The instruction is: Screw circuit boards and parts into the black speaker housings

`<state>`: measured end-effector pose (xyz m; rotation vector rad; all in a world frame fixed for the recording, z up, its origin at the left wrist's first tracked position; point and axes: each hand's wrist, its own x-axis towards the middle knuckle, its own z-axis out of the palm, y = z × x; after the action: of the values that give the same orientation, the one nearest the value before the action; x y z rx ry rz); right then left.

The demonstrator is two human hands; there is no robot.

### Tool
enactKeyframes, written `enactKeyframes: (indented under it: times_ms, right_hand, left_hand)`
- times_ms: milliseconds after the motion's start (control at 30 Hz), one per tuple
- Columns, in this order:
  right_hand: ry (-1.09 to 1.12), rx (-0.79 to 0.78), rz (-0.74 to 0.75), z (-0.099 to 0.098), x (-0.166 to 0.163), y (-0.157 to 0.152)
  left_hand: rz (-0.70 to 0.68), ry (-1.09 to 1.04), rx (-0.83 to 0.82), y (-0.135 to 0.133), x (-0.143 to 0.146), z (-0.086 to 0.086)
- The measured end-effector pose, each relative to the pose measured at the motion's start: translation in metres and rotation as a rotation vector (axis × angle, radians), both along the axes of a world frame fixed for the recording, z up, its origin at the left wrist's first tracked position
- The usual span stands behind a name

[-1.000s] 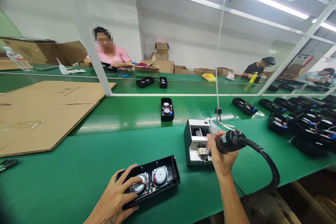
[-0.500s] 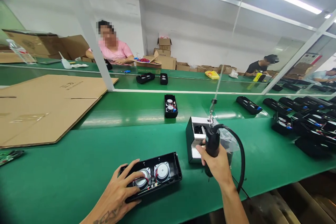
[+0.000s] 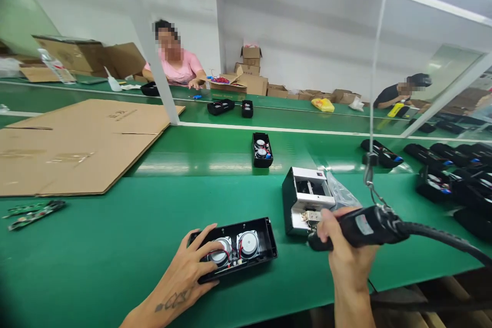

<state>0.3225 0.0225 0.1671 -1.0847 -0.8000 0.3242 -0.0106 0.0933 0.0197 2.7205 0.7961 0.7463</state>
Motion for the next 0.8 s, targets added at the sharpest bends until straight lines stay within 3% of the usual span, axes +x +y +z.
enactKeyframes:
  times_ms: [100,300,400,567,800]
  right_hand:
    - [-0.004,0.119,-0.179,0.004,0.022,0.013]
    - [-0.056,0.046,-0.203,-0.016,0.046,0.028]
    - [-0.081,-0.053,-0.123,-0.023,0.047,0.028]
    - [-0.099,-0.301,0.142,-0.034,0.035,0.01]
    - [0.008,-0.279,0.255,-0.043,0.024,-0.011]
  left_hand:
    - [0.003,-0.003,-0.002,0.001,0.0,-0.001]
    - [-0.014,0.017,0.006,0.0,-0.001,0.006]
    - [-0.018,0.022,0.01,0.001,-0.002,0.007]
    - [-0.016,0.011,0.0,0.002,-0.001,0.0]
    - [-0.005,0.003,0.0,0.001,0.0,-0.001]
